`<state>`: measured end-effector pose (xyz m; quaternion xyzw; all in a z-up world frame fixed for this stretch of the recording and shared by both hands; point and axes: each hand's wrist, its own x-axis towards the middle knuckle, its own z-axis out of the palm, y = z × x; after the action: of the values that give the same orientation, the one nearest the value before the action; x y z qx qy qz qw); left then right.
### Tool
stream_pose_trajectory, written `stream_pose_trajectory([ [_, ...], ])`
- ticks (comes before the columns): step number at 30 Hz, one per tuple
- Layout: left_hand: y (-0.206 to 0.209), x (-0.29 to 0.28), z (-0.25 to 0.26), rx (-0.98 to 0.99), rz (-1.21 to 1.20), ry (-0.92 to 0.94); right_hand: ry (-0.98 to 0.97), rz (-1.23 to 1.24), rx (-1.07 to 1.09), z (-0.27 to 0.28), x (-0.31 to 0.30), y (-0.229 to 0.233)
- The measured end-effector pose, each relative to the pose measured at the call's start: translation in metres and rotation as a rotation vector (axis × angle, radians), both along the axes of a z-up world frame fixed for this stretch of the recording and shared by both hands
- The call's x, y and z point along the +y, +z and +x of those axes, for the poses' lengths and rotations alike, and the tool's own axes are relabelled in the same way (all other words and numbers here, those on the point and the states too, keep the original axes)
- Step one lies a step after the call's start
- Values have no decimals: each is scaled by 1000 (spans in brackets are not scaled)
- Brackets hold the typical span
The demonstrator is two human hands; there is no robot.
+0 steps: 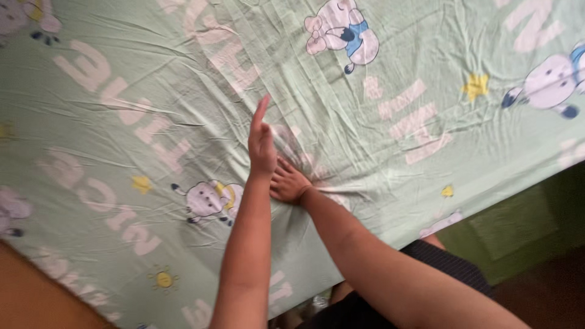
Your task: The person smooths a patterned pillowcase and places a pillow on the bed. They then smooth a green bedsheet with cartoon characters, tucking the edges under the mattress. Finally, they place a blue plaid blanket and a green net on the bed.
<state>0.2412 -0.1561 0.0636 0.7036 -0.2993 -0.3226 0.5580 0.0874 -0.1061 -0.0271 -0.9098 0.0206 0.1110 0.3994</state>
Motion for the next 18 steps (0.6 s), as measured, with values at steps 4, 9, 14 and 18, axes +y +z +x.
stream_pose_trajectory([
  [4,-1,55,-20,-123,143,198,121,-212,-102,9,11,-3],
  [9,-42,79,-60,-382,295,530,27,-241,-323,65,-65,-25],
  [14,-74,54,-63,-562,614,245,-182,-275,-149,-4,-283,-44],
  [18,-93,-8,-52,-776,840,108,-963,-207,246,-171,-403,-9],
])
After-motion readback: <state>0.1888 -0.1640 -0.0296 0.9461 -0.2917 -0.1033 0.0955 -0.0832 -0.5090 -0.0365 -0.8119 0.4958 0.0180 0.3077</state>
